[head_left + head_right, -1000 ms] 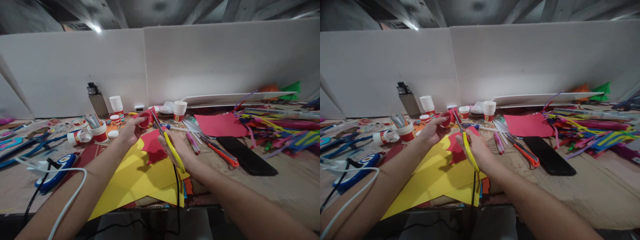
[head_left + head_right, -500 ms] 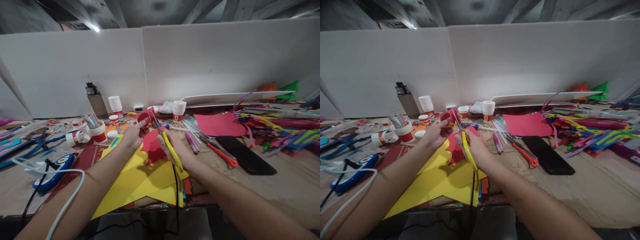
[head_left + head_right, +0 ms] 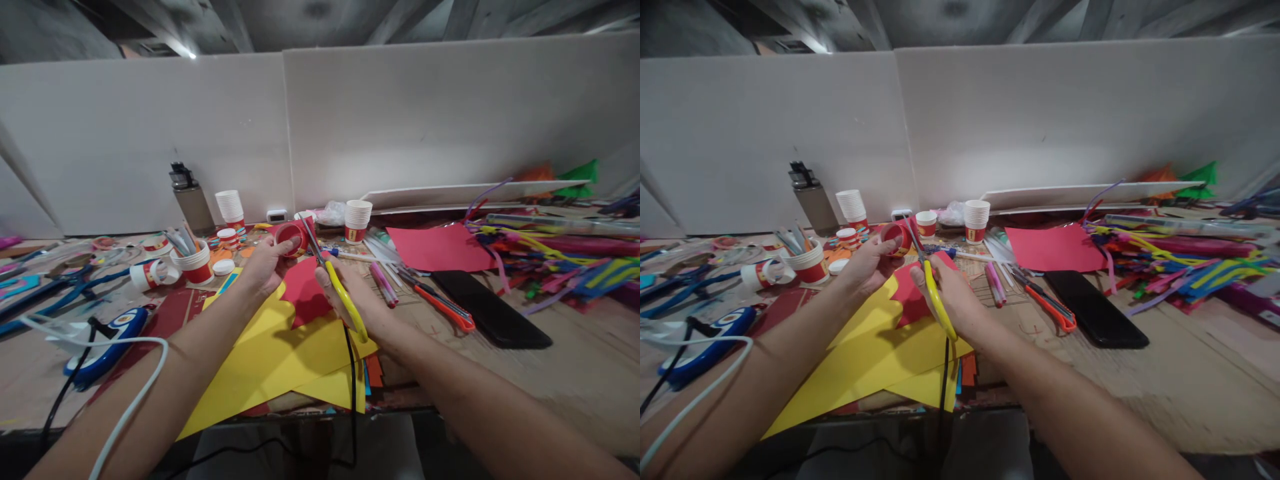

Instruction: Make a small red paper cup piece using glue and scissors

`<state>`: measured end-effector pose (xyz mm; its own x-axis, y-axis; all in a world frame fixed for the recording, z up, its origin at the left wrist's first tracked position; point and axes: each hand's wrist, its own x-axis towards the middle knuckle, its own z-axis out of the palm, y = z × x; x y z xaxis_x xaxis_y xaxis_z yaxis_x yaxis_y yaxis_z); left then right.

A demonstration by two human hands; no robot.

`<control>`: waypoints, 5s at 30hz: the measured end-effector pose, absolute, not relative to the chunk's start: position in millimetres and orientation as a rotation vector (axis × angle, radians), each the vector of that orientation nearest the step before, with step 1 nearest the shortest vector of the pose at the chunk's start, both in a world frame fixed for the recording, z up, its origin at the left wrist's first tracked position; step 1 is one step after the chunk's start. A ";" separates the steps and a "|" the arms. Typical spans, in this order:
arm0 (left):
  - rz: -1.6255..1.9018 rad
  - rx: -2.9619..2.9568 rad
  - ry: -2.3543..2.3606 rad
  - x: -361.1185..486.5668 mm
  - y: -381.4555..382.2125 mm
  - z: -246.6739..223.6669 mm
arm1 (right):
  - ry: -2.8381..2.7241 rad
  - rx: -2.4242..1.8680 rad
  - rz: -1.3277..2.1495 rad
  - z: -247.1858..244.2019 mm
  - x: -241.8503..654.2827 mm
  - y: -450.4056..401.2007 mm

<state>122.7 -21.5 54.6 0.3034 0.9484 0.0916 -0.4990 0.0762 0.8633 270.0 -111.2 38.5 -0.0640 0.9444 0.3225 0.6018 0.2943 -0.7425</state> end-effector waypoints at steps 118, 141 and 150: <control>1.022 1.142 0.503 102.3 -7.0 62.1 | -1.793 -1.391 0.530 37.8 273.6 -116.3; 1.036 1.152 0.446 107.5 -11.0 59.6 | -1.801 -1.355 0.526 35.6 274.5 -113.7; 1.000 1.189 0.444 101.3 -7.0 60.8 | -1.802 -1.363 0.551 39.8 272.6 -116.5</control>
<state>101.3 -7.0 60.8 0.5211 0.8294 0.2014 -0.4068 0.0339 0.9129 272.6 -116.5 39.8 -0.1063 0.9377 0.3307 0.5928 0.3268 -0.7361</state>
